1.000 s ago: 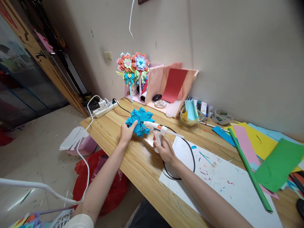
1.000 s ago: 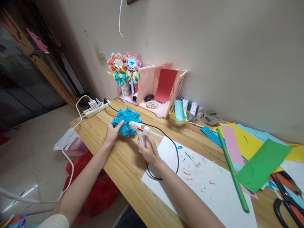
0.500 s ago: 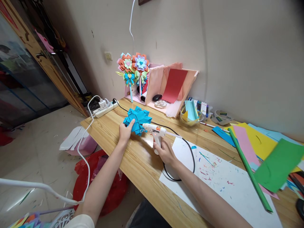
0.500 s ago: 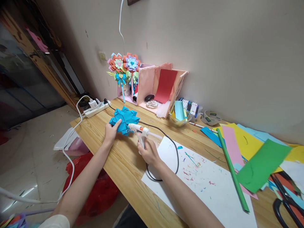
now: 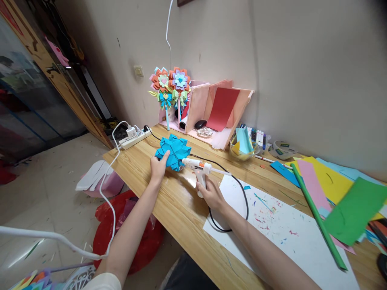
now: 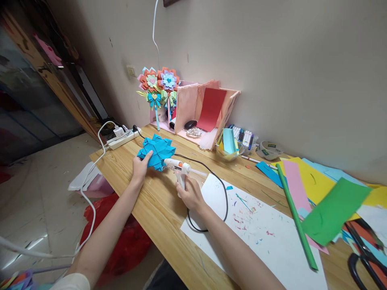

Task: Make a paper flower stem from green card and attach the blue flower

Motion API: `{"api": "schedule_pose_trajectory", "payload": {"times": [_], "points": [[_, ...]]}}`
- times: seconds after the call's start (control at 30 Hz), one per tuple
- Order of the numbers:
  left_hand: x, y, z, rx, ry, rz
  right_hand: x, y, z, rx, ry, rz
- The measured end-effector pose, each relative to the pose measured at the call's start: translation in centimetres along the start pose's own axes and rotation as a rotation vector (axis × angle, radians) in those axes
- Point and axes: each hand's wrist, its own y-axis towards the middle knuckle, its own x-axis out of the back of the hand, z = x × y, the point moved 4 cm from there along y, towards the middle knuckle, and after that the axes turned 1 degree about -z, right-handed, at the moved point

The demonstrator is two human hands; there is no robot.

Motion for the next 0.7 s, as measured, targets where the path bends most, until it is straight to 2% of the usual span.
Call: {"api": "schedule_pose_trajectory", "payload": {"times": [0.33,0.43,0.6,0.7], "points": [[0.6,0.6,0.6,0.029,-0.069,-0.041,-0.4,0.1,-0.2,-0.021,-0.027,0.034],[0.8,0.7,0.5,0.025,-0.070,-0.070,-0.3,-0.2,-0.1,-0.019,0.033,0.032],[1.8,1.0,0.5,0.055,-0.117,-0.174,0.4,-0.3,0.6,0.003,0.157,-0.031],[3.0,1.1,0.3,0.127,-0.228,-0.248,0.1,1.4,1.2,-0.008,0.237,-0.115]]}}
